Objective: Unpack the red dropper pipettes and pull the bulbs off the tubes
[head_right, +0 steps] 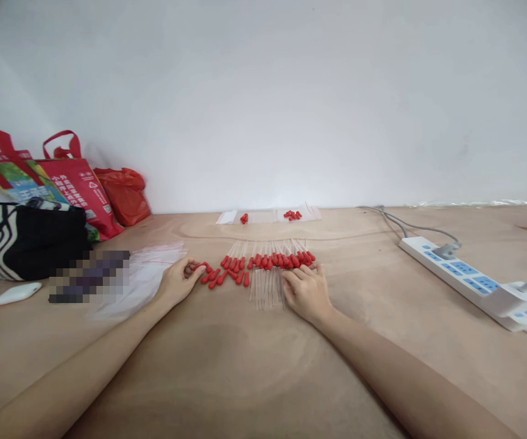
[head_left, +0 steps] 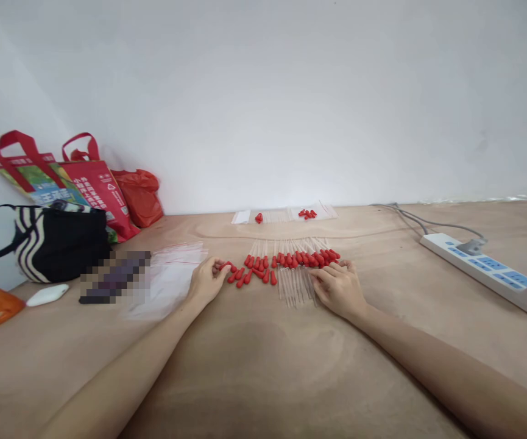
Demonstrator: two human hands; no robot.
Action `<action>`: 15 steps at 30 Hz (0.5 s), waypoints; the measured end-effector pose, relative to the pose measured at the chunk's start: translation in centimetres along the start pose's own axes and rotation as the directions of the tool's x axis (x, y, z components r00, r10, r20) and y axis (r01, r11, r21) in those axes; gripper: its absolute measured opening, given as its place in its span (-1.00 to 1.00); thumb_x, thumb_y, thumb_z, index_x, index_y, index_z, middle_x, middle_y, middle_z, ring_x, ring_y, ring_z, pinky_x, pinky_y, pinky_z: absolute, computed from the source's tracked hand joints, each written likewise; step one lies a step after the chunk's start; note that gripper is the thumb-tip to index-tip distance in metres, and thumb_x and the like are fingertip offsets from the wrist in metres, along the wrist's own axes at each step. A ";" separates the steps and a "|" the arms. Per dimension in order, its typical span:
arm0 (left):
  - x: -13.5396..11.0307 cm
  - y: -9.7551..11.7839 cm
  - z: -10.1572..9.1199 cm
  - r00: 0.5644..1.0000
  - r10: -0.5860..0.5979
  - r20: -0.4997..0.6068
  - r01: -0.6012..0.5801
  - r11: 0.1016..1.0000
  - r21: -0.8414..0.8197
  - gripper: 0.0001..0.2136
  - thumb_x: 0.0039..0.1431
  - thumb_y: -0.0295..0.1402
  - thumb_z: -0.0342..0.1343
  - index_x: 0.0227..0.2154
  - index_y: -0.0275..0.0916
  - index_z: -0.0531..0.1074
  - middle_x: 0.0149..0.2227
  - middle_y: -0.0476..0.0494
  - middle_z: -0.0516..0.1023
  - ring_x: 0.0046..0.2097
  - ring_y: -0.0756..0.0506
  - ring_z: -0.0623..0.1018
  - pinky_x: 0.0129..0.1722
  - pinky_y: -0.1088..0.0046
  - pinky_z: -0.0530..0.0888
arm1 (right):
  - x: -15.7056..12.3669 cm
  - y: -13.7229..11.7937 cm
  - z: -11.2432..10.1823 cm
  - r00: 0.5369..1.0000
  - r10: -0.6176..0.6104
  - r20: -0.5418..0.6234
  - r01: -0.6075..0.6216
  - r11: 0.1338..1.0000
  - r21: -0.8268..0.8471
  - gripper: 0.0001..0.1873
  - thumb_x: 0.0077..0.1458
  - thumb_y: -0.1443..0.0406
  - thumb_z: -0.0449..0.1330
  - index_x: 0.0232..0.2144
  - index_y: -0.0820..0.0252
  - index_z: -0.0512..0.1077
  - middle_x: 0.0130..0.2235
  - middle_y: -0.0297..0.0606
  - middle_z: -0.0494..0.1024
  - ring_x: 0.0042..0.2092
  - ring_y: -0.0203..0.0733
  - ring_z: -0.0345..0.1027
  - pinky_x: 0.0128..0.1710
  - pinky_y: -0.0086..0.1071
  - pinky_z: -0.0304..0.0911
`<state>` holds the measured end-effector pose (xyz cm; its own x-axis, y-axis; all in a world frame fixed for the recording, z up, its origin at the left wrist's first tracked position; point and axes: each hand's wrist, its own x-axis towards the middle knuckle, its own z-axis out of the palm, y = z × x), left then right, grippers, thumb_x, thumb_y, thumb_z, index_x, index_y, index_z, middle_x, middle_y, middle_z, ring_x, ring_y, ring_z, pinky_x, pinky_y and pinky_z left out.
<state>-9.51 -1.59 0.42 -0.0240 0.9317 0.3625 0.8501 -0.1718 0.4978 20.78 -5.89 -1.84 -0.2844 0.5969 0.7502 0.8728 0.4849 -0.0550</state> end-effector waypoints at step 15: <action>1.4 -1.6 -0.2 0.999 0.012 -0.035 0.001 0.939 0.343 -0.73 0.00 -0.51 -0.17 -0.39 -0.21 0.45 -0.26 -0.19 0.50 -0.16 -0.20 0.42 -0.14 0.22 0.28 | 0.4 -0.5 -0.9 0.979 -0.114 0.168 0.102 0.992 0.078 -0.54 -0.08 -0.04 0.08 -0.27 0.15 0.46 -0.39 -0.27 0.45 -0.31 -0.23 0.22 -0.20 -0.24 -0.10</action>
<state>-11.04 -0.04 0.26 -0.0321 0.9177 0.3959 0.9790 -0.0510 0.1974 20.58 -6.47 -0.89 -0.4445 0.6368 0.6301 0.8059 0.5914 -0.0291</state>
